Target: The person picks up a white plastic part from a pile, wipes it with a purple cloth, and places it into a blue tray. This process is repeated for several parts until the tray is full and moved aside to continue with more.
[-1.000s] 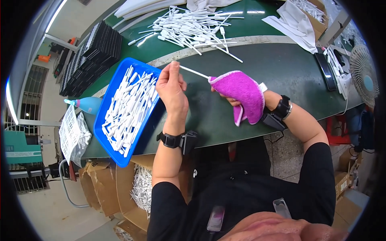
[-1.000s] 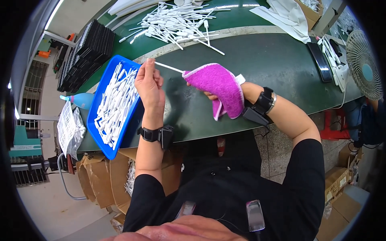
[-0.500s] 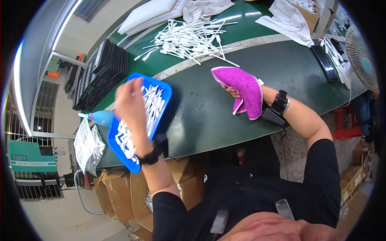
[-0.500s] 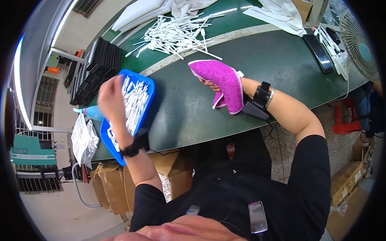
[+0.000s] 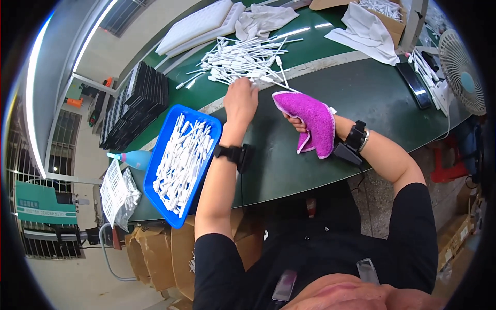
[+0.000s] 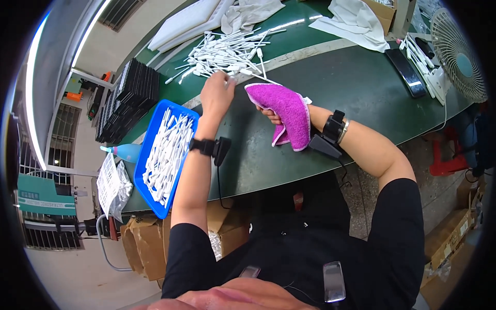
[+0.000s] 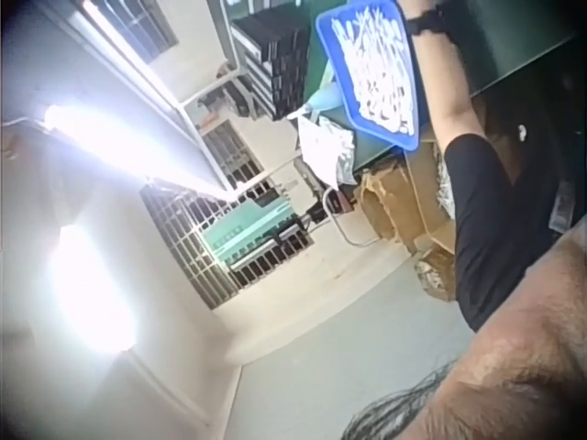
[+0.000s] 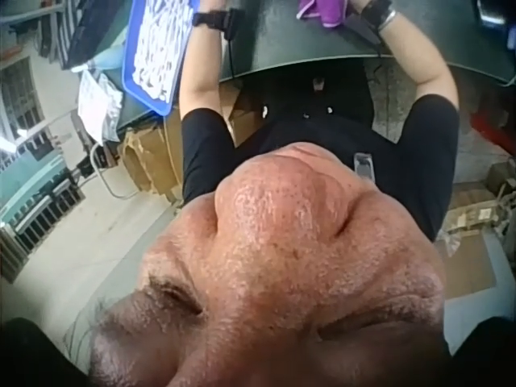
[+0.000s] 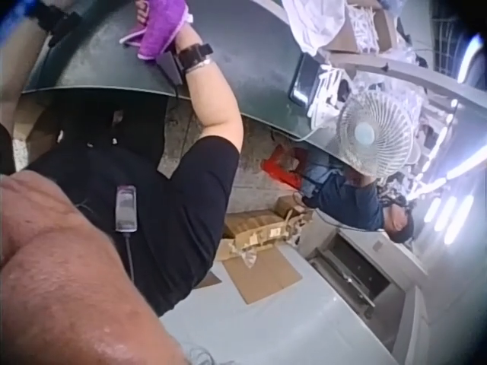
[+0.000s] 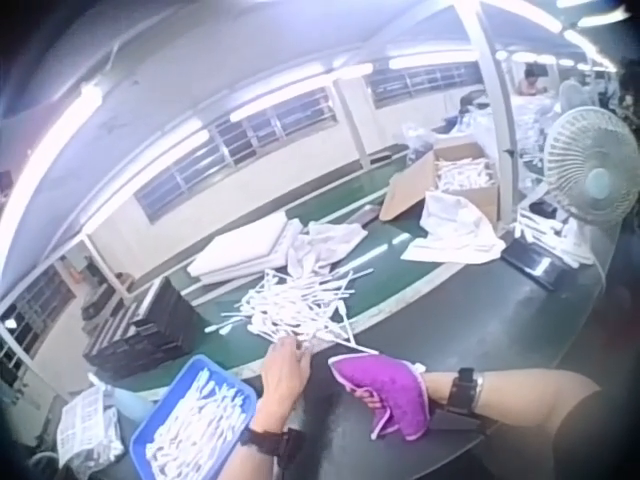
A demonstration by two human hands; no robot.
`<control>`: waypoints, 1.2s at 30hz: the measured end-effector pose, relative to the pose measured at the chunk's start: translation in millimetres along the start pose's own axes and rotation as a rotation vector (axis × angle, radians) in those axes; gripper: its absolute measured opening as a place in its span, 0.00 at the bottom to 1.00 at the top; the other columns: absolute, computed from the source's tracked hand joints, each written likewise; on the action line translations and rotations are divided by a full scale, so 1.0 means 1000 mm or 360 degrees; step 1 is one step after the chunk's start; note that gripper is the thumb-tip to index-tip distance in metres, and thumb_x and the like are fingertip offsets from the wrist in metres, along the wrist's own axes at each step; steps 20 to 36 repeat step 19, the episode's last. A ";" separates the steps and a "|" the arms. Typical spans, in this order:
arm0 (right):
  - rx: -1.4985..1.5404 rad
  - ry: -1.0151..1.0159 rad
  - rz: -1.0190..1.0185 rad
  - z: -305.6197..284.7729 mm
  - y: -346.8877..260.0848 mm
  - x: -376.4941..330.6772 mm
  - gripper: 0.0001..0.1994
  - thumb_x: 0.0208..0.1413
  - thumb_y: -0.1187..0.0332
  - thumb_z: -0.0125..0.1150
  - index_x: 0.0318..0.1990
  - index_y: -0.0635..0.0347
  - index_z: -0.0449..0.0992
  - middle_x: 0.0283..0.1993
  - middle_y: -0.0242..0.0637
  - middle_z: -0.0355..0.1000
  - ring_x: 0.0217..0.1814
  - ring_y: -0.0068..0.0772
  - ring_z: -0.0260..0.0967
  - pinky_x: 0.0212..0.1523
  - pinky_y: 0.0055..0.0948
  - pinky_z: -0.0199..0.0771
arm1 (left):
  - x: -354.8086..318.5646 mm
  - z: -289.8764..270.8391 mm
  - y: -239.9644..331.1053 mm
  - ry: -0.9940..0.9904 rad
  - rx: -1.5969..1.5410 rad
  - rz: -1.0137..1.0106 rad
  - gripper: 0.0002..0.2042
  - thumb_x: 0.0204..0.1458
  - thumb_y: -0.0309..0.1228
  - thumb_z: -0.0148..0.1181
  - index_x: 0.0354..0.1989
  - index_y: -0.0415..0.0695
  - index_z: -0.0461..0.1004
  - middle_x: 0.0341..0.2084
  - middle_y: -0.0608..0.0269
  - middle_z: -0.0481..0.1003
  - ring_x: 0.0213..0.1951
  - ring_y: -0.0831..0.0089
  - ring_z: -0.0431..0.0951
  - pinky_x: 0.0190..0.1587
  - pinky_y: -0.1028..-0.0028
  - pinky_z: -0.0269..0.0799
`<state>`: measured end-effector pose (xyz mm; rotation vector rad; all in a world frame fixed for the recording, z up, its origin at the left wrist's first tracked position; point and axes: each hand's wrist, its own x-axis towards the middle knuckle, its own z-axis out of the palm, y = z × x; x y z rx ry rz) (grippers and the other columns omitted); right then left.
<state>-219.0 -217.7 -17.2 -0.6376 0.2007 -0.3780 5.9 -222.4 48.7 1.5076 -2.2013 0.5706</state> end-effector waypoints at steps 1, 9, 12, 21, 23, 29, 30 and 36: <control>0.0023 -0.0009 -0.0016 -0.002 -0.002 -0.002 0.13 0.64 0.60 0.48 0.41 0.62 0.66 0.22 0.26 0.61 0.18 0.19 0.59 0.22 0.19 0.63 | -0.004 -0.009 0.006 -0.0111 -0.0478 -0.0336 0.10 0.53 0.34 0.57 0.38 0.42 0.75 0.33 0.61 0.75 0.31 0.66 0.76 0.30 0.69 0.72; 0.0143 0.0090 -0.0286 0.011 -0.017 -0.001 0.14 0.64 0.56 0.48 0.38 0.60 0.67 0.21 0.25 0.59 0.17 0.19 0.56 0.20 0.21 0.61 | -0.064 -0.045 0.036 -0.0171 -0.2673 -0.1409 0.15 0.60 0.32 0.52 0.54 0.40 0.69 0.33 0.68 0.73 0.20 0.88 0.64 0.17 0.87 0.54; 0.0131 0.0129 -0.0282 0.014 -0.017 0.001 0.14 0.64 0.56 0.48 0.37 0.59 0.67 0.20 0.26 0.59 0.17 0.19 0.55 0.20 0.22 0.60 | -0.070 -0.041 0.035 -0.0059 -0.3010 -0.1520 0.16 0.60 0.31 0.52 0.56 0.41 0.68 0.32 0.68 0.73 0.18 0.89 0.59 0.16 0.88 0.51; 0.0094 0.0547 -0.0387 0.030 -0.018 0.002 0.17 0.60 0.52 0.54 0.38 0.59 0.67 0.21 0.28 0.61 0.18 0.23 0.57 0.23 0.23 0.62 | -0.076 -0.034 0.029 -0.0196 -0.3114 -0.1491 0.19 0.58 0.32 0.56 0.57 0.43 0.67 0.33 0.71 0.72 0.21 0.91 0.59 0.17 0.88 0.50; 0.0094 0.0547 -0.0387 0.030 -0.018 0.002 0.17 0.60 0.52 0.54 0.38 0.59 0.67 0.21 0.28 0.61 0.18 0.23 0.57 0.23 0.23 0.62 | -0.076 -0.034 0.029 -0.0196 -0.3114 -0.1491 0.19 0.58 0.32 0.56 0.57 0.43 0.67 0.33 0.71 0.72 0.21 0.91 0.59 0.17 0.88 0.50; 0.0094 0.0547 -0.0387 0.030 -0.018 0.002 0.17 0.60 0.52 0.54 0.38 0.59 0.67 0.21 0.28 0.61 0.18 0.23 0.57 0.23 0.23 0.62 | -0.076 -0.034 0.029 -0.0196 -0.3114 -0.1491 0.19 0.58 0.32 0.56 0.57 0.43 0.67 0.33 0.71 0.72 0.21 0.91 0.59 0.17 0.88 0.50; 0.0094 0.0547 -0.0387 0.030 -0.018 0.002 0.17 0.60 0.52 0.54 0.38 0.59 0.67 0.21 0.28 0.61 0.18 0.23 0.57 0.23 0.23 0.62 | -0.076 -0.034 0.029 -0.0196 -0.3114 -0.1491 0.19 0.58 0.32 0.56 0.57 0.43 0.67 0.33 0.71 0.72 0.21 0.91 0.59 0.17 0.88 0.50; 0.0094 0.0547 -0.0387 0.030 -0.018 0.002 0.17 0.60 0.52 0.54 0.38 0.59 0.67 0.21 0.28 0.61 0.18 0.23 0.57 0.23 0.23 0.62 | -0.076 -0.034 0.029 -0.0196 -0.3114 -0.1491 0.19 0.58 0.32 0.56 0.57 0.43 0.67 0.33 0.71 0.72 0.21 0.91 0.59 0.17 0.88 0.50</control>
